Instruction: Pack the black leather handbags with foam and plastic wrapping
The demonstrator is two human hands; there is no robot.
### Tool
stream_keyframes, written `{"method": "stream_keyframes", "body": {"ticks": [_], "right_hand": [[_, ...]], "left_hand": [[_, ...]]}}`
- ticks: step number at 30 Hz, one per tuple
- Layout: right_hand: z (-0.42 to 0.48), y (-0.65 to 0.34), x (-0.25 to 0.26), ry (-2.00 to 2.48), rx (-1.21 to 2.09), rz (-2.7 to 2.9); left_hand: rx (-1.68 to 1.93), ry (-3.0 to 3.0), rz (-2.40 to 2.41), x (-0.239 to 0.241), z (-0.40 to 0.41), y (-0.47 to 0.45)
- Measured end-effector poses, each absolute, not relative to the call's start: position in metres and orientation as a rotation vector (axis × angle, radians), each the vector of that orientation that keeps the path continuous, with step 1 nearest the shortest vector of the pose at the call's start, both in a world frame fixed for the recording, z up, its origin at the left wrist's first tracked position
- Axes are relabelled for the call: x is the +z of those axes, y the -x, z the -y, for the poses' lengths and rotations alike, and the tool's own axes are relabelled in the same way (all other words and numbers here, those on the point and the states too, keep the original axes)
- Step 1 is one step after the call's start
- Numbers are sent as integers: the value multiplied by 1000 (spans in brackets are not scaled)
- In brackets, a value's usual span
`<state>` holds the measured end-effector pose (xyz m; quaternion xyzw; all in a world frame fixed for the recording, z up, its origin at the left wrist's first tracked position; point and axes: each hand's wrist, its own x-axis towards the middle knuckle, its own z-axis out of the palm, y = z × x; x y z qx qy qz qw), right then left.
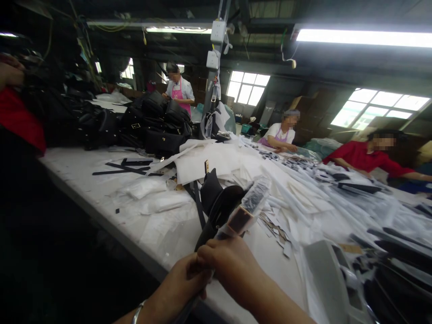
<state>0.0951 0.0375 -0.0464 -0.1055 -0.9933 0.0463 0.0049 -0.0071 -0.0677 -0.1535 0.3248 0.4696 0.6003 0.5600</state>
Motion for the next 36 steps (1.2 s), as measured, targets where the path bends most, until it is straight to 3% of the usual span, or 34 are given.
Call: {"method": "stream_keyframes", "body": {"ticks": [7,13,17,21,28,32,36], "right_hand": [[-57,-134,-61,-41,255,3002],[-68,-181,-84,-156,112,2925],[-69,-193,-96,412,70,2593],[-55,-171,-92,945,285,2194],[-36,-126,-78,1009,1002,1851],[-54,-139,-58,1074,1091,1678],[-81,-171,-30,1204,1090,1740]], "left_hand": [[1299,-641,-1006,-155,71,12],[1320,-594,-934,-166,69,11],[1327,-669,-1065,-165,64,6],[1400,-741,-1174,-167,54,-5],[1421,-998,-1282,-168,48,9],[1722,-920,-1481,-163,34,46],[1661,-1258,-1716,-160,-12,77]]}}
